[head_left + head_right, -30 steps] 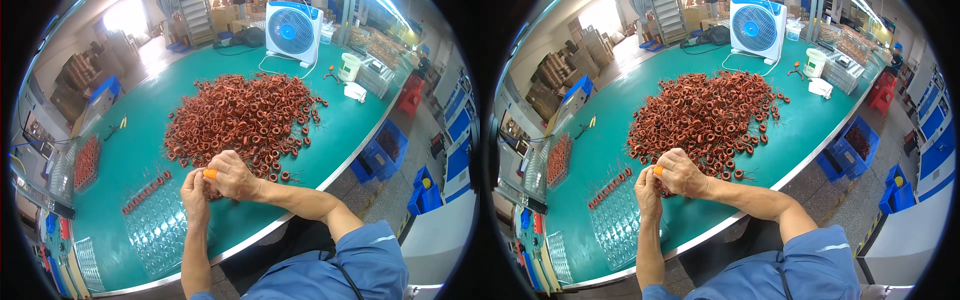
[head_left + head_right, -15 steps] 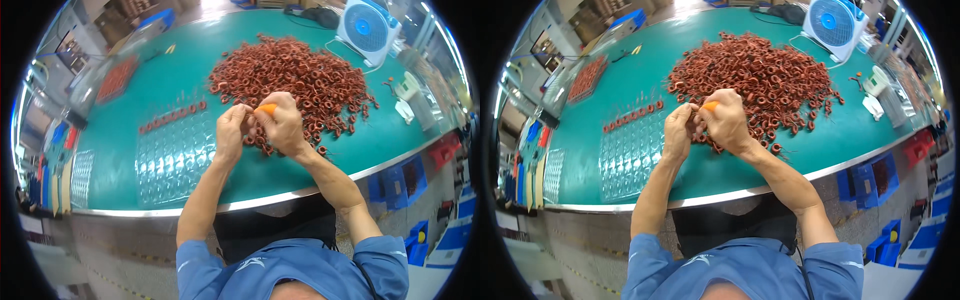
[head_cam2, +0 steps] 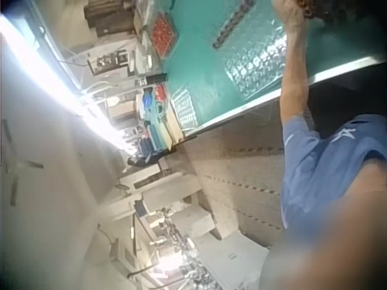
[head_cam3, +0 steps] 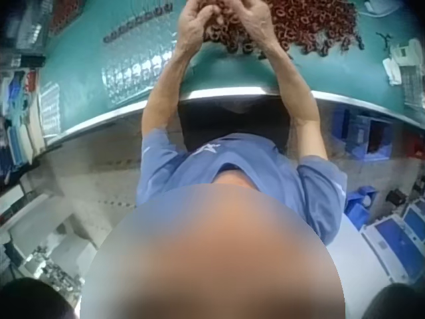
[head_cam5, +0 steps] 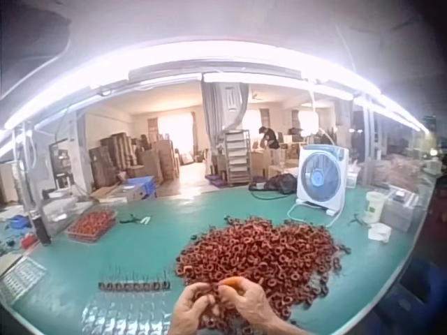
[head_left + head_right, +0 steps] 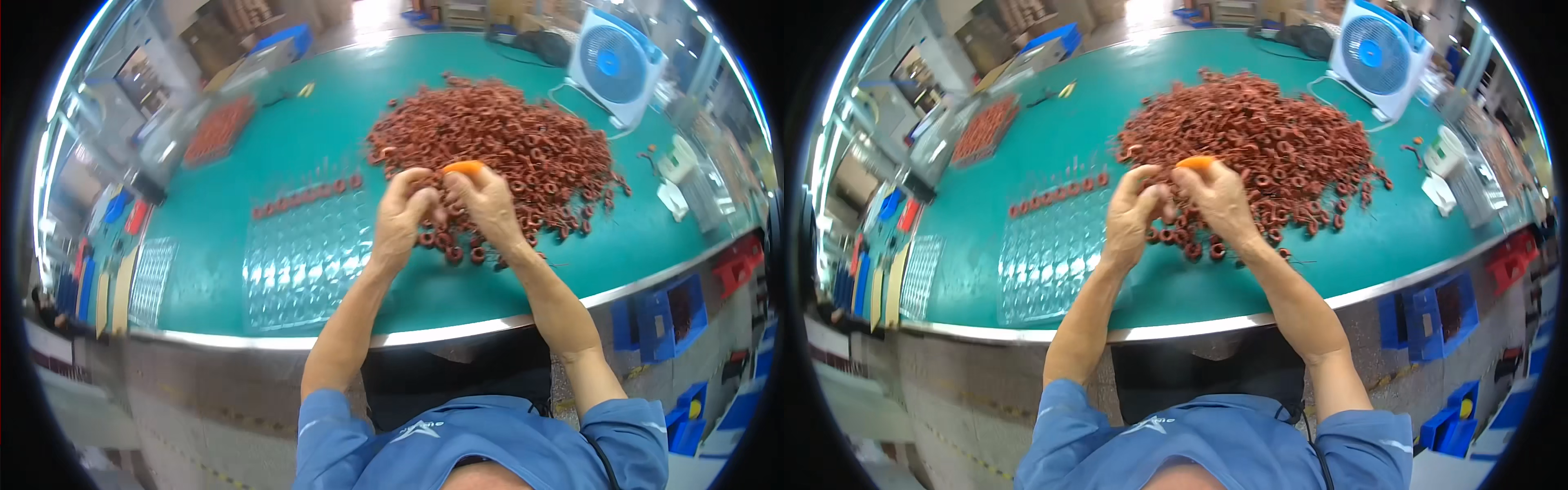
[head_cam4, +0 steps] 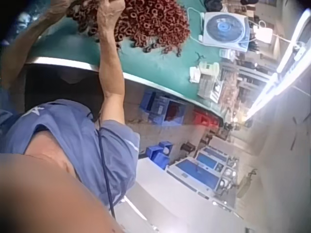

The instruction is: Picking up copper wire coils from a pile and placing them into a plastic grid tray for organization.

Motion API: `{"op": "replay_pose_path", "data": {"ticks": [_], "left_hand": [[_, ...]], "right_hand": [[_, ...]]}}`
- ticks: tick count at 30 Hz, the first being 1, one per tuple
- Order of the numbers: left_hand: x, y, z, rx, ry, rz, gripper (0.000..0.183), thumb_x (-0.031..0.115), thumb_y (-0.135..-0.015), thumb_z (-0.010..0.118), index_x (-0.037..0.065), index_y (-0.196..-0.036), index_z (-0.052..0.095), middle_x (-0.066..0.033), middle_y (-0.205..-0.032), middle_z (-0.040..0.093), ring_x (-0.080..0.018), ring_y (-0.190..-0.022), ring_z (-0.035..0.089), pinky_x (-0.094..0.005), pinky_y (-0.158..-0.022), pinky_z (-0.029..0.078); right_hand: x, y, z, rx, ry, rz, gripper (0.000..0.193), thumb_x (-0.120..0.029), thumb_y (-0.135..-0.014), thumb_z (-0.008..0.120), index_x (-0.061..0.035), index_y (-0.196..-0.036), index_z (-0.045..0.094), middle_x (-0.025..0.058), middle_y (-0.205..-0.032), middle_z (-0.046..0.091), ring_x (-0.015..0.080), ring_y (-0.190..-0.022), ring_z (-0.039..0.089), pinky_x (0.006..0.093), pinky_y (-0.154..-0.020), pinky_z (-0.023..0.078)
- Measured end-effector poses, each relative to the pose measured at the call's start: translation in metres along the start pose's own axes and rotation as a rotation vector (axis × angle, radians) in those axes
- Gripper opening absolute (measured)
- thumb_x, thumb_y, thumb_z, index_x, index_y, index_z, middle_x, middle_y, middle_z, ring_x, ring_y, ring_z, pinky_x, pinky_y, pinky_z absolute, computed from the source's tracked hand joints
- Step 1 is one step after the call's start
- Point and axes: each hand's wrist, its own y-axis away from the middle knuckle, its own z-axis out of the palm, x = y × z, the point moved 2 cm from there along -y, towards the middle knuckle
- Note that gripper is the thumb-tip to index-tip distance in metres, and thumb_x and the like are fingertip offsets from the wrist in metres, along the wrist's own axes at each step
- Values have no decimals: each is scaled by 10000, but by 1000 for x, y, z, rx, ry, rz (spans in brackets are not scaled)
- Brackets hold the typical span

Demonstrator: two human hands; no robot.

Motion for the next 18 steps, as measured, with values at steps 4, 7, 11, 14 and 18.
{"op": "replay_pose_path", "data": {"ticks": [4, 7, 11, 14, 18], "left_hand": [[5, 12, -19, 96, -58, 33, 307, 122, -983, 515, -15, -1254, 468, -55, -907, 595, -122, -728, 585, -258, -656, 501], [1, 12, -17, 53, -59, 56, 290, 83, -990, 487, -28, -1259, 480, -57, -916, 588, -116, -745, 589, -259, -683, 519], [2, 7, -7, -7, -259, 44, 310, 63, -979, 508, -20, -1278, 486, -78, -1016, 625, -115, -778, 622, -237, -692, 515], [-5, 4, -3, -10, -241, 84, 286, 71, -986, 506, -13, -1260, 496, -56, -980, 620, -107, -763, 601, -233, -696, 507], [1, 10, -10, 15, -292, 90, 250, 76, -984, 508, -18, -1215, 500, -65, -869, 611, -100, -710, 591, -240, -649, 502]], "right_hand": [[16, 0, 28, -89, -88, 20, 287, -245, -963, 584, 29, -937, 664, 49, -766, 676, 97, -675, 627, 251, -599, 505], [13, 1, 26, -171, -158, -22, 305, -236, -994, 538, 11, -852, 646, 35, -688, 651, 75, -599, 597, 234, -555, 488], [-8, 7, 18, -53, 82, -126, 310, -161, -983, 514, 22, -772, 651, 60, -624, 648, 93, -551, 603, 266, -477, 475], [10, 4, 11, 49, 21, -106, 279, -186, -952, 558, 27, -813, 673, 56, -640, 655, 99, -549, 614, 245, -479, 480], [7, 0, 17, -97, -218, 147, 295, -234, -969, 526, -3, -864, 674, 33, -666, 633, 81, -528, 558, 203, -477, 420]]}}
